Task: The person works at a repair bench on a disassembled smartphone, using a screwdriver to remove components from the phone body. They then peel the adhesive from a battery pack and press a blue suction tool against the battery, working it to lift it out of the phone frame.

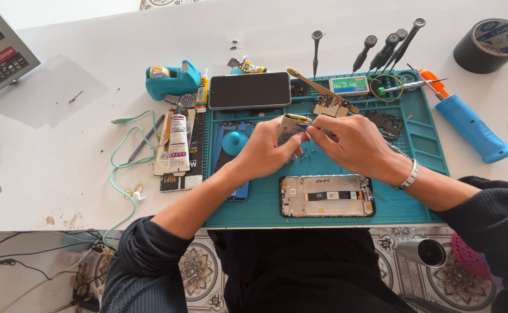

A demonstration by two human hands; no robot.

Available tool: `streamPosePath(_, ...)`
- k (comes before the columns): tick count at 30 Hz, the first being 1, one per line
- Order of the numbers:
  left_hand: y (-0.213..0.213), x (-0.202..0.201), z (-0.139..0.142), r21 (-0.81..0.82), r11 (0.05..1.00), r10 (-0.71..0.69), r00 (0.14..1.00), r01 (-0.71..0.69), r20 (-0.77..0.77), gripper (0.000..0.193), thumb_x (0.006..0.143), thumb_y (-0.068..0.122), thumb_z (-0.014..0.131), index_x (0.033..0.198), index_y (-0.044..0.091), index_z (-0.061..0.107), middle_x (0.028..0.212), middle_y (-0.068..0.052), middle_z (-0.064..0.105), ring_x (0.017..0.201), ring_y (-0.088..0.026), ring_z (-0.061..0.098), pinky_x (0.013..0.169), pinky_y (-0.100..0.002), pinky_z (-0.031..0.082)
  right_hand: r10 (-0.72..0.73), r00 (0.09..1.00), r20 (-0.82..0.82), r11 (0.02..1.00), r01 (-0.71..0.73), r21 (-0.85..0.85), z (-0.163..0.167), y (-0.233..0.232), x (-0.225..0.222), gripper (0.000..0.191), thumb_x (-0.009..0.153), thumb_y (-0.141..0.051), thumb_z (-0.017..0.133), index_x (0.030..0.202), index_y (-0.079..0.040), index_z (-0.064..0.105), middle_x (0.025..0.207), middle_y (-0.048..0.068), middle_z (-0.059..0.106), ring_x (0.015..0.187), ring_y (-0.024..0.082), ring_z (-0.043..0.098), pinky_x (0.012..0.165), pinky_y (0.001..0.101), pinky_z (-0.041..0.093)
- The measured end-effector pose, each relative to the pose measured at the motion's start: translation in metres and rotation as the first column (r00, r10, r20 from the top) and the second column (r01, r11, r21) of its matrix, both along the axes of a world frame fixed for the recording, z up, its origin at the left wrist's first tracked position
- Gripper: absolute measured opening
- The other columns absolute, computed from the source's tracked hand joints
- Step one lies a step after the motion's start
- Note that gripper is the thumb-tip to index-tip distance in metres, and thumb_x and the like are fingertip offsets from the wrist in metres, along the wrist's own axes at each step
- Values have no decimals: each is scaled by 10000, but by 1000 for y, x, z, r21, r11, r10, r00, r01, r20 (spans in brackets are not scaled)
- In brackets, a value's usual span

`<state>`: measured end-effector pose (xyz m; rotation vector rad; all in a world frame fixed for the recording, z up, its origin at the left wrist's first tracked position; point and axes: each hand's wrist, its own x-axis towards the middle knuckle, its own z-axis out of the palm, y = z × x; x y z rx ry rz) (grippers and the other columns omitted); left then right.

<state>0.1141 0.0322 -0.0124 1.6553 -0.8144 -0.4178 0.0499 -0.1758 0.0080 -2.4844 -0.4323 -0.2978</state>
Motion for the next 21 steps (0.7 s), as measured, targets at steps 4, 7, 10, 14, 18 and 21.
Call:
streamPosePath(4,-1,0,-1,-26,1000,-7,1000,6,-26,233,987,102,572,1165,-31,643,965,-78,730,782,-111,716,649,-280,609,-2,1000,-19,1000,2,-24,0,1,0,218,987,-282,632,917,-95,721,486,97,562,394,246,547,408,380,379)
streamPosePath(7,0,0,-1,-8,1000,-5,1000,5,-6,209,992,105,568,1130,-31,645,977,-74,734,778,-109,718,655,-278,610,11,1000,-3,1000,-11,-1,1,0,-1,227,1004,-275,614,903,-99,716,487,91,560,404,240,552,413,375,385)
streamPosePath(10,0,0,-2,-22,1000,-4,1000,4,-15,189,1006,109,557,1097,-28,651,951,-68,724,766,-105,705,644,-278,598,0,1000,-20,1000,0,-2,0,0,0,244,1007,-287,614,897,-88,703,490,98,560,398,245,549,412,380,384)
streamPosePath(14,0,2,-4,-2,1000,-1,1000,1,2,179,1030,118,555,1067,-26,653,853,-63,718,737,-105,692,628,-279,575,10,999,31,1000,-9,-22,-3,0,0,256,998,-297,624,888,-77,693,512,95,575,413,250,557,415,384,387)
streamPosePath(18,1,2,-6,2,1000,10,1000,-10,-1,176,1030,119,551,1061,-24,650,844,-57,714,737,-103,694,625,-279,573,3,1000,18,1000,-3,-21,-4,0,1,261,1019,-290,609,885,-84,696,509,97,570,425,253,562,426,384,393)
streamPosePath(21,0,3,-5,-9,1000,3,1000,-3,6,176,1027,112,546,1065,-27,647,877,-60,714,746,-104,700,625,-280,581,-8,1000,-3,999,7,-51,-4,0,1,259,1007,-295,614,887,-83,702,491,101,566,411,253,559,423,390,389)
